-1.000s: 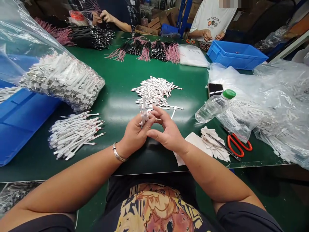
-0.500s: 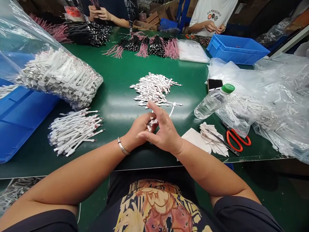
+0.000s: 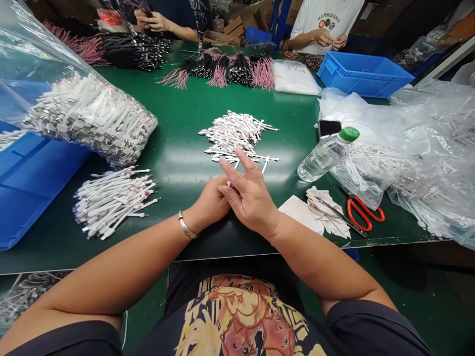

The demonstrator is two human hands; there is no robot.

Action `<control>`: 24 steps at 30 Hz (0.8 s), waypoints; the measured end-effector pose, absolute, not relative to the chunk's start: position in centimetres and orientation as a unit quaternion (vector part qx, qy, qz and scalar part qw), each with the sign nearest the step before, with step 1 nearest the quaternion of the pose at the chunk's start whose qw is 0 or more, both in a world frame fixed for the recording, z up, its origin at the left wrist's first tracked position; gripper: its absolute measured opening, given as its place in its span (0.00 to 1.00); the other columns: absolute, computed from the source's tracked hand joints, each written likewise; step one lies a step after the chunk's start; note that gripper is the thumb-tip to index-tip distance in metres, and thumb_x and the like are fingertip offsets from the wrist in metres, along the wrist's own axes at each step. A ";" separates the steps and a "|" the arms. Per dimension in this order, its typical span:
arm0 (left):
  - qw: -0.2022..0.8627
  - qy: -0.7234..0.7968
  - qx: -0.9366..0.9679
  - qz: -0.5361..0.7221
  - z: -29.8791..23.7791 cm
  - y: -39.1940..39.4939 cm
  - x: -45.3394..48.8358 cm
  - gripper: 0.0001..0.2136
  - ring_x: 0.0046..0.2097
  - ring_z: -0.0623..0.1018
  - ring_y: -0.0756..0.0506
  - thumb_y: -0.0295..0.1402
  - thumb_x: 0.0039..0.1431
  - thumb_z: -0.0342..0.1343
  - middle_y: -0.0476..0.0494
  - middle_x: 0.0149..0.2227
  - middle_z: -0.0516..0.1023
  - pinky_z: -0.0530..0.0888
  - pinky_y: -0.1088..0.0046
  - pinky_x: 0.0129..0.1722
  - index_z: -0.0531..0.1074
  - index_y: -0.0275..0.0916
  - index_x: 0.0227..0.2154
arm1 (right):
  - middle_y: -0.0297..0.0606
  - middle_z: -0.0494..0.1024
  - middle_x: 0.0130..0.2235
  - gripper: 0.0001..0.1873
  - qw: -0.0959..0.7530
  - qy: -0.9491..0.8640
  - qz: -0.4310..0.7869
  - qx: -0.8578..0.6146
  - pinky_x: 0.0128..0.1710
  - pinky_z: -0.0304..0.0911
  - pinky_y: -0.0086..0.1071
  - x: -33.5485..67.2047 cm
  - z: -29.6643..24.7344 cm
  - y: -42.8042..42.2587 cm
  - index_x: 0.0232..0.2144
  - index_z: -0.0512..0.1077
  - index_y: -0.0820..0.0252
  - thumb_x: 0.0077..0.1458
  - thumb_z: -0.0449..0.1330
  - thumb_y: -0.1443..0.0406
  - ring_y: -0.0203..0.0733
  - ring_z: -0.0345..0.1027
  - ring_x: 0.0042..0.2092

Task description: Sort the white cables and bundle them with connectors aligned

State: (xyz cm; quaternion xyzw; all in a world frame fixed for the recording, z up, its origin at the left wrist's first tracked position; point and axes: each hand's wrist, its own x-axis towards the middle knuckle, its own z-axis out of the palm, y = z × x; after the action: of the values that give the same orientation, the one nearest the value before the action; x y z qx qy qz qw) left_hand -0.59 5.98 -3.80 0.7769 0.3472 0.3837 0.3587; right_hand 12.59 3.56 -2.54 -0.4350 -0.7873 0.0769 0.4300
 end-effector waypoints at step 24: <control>0.526 0.259 0.741 0.328 0.8 4.2 -2.5 0.11 0.42 0.78 0.44 0.37 0.62 0.49 0.42 0.39 0.79 0.74 0.64 0.46 0.75 0.40 0.39 | 0.36 0.77 0.44 0.19 0.286 -0.689 0.631 -0.213 0.49 0.68 0.34 13.3 -3.4 4.5 0.44 0.71 0.59 0.51 0.61 0.56 0.40 0.71 0.48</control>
State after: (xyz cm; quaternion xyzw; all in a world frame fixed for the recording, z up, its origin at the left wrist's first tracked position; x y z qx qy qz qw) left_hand -2.48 4.20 0.79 0.7409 0.2586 0.3281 0.5259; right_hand 13.26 4.54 -3.40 -0.2132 -0.6887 0.6311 0.2861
